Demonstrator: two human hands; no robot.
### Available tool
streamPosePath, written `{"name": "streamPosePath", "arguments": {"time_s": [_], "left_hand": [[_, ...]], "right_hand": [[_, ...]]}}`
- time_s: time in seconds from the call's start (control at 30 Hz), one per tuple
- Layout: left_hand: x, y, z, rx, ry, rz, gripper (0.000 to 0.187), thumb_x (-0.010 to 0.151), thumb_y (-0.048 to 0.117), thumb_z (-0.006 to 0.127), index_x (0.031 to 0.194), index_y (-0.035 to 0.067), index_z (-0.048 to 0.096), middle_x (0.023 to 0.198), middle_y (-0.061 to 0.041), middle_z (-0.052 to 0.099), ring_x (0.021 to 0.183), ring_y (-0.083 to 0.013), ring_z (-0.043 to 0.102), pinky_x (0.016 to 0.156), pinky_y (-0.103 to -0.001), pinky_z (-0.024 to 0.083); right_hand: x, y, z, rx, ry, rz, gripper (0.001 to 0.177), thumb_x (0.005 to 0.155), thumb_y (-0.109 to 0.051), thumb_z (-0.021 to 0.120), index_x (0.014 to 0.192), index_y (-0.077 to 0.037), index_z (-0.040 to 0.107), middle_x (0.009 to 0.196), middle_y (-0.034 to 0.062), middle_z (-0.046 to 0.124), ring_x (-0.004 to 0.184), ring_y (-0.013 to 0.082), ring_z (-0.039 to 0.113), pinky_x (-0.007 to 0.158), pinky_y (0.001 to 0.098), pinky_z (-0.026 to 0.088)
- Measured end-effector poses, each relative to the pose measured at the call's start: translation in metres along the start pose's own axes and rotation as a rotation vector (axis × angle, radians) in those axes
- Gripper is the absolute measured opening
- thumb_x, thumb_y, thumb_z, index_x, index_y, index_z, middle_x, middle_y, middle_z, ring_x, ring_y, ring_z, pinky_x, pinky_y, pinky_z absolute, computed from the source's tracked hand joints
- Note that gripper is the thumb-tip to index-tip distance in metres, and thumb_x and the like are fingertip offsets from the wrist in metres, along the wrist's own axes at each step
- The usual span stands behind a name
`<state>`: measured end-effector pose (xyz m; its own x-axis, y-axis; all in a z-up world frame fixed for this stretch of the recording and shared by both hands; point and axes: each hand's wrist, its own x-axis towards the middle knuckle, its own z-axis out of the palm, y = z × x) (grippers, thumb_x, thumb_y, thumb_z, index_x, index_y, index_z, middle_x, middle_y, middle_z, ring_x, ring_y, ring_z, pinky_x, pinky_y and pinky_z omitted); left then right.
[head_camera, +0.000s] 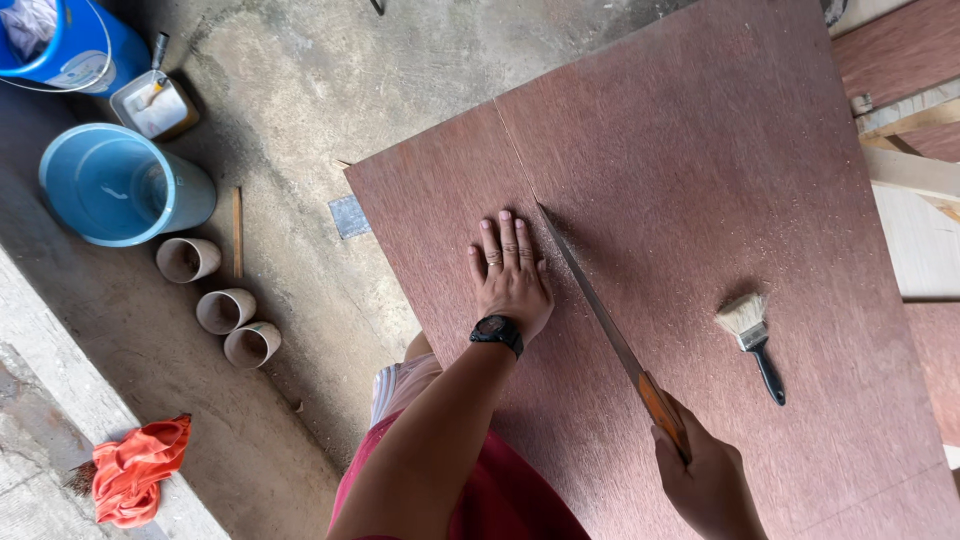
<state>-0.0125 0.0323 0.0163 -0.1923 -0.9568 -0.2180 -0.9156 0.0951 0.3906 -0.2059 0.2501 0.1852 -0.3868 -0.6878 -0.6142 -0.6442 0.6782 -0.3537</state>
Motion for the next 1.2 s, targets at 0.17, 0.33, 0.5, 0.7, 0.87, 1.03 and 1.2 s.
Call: {"name": "streamPosePath", "arguments": {"time_s": [0.17,0.33,0.5,0.7,0.87,1.03,1.2], "left_hand": [[0.003,0.003,-0.020,-0.010,-0.160,-0.006,0.075,0.114,0.037,0.030,0.178,0.006,0.005,0.187,-0.015,-0.007,0.170,-0.0441,-0.009,0.134,-0.066,0.001],[0.008,0.001,-0.027,-0.019,-0.263,-0.006,0.076,0.116,0.037,0.027,0.178,0.005,-0.003,0.186,-0.019,-0.015,0.169,-0.0477,-0.016,0.133,-0.069,-0.002],[0.000,0.005,-0.024,0.002,-0.252,-0.014,0.076,0.116,0.037,0.029,0.178,0.006,-0.003,0.186,-0.017,-0.016,0.169,-0.0467,-0.017,0.134,-0.068,-0.001],[-0.001,0.001,-0.006,0.015,-0.013,0.010,0.073,0.113,0.038,0.030,0.176,0.006,0.016,0.187,-0.013,0.004,0.171,-0.0410,0.000,0.134,-0.063,0.005],[-0.002,0.002,-0.004,-0.005,0.037,0.026,0.072,0.112,0.037,0.034,0.175,0.005,0.022,0.186,-0.015,0.010,0.170,-0.0432,0.005,0.133,-0.064,0.008],[-0.002,-0.003,0.005,0.022,0.086,0.033,0.076,0.107,0.037,0.040,0.174,0.005,0.026,0.185,-0.016,0.015,0.170,-0.0440,0.009,0.132,-0.065,0.012],[-0.001,-0.004,0.008,0.031,0.095,0.044,0.075,0.109,0.038,0.036,0.175,0.005,0.023,0.186,-0.016,0.012,0.170,-0.0434,0.007,0.132,-0.064,0.009]], "right_hand": [[0.063,-0.046,0.035,0.051,0.076,-0.177,0.051,0.101,-0.023,0.063,0.152,-0.016,0.067,0.092,0.0160,0.077,0.080,0.0331,0.071,0.076,0.0457,0.062],[0.202,-0.093,0.097,0.086,0.272,-0.464,0.047,0.102,-0.014,0.073,0.147,-0.002,0.070,0.111,0.0291,0.079,0.110,0.0500,0.075,0.080,0.0572,0.064],[0.152,-0.096,0.067,0.125,0.185,-0.386,0.046,0.103,-0.018,0.071,0.146,-0.002,0.072,0.110,0.0289,0.079,0.110,0.0482,0.075,0.082,0.0566,0.064],[0.011,0.001,0.007,-0.047,-0.044,0.079,0.061,0.099,-0.037,0.063,0.160,-0.027,0.060,0.080,0.0076,0.086,0.060,0.0244,0.081,0.074,0.0364,0.063],[0.051,-0.010,0.032,0.012,-0.048,0.046,0.061,0.100,-0.031,0.060,0.160,-0.030,0.056,0.074,0.0054,0.080,0.054,0.0175,0.071,0.060,0.0315,0.058],[0.184,-0.084,0.087,0.103,0.045,-0.377,0.025,0.108,-0.024,0.064,0.123,-0.006,0.071,0.066,-0.0010,0.064,0.046,0.0077,0.057,0.040,0.0237,0.050],[0.173,-0.099,0.066,0.115,0.031,-0.359,0.019,0.107,-0.025,0.065,0.110,-0.008,0.073,0.062,-0.0015,0.058,0.046,0.0093,0.049,0.043,0.0290,0.040]]}}
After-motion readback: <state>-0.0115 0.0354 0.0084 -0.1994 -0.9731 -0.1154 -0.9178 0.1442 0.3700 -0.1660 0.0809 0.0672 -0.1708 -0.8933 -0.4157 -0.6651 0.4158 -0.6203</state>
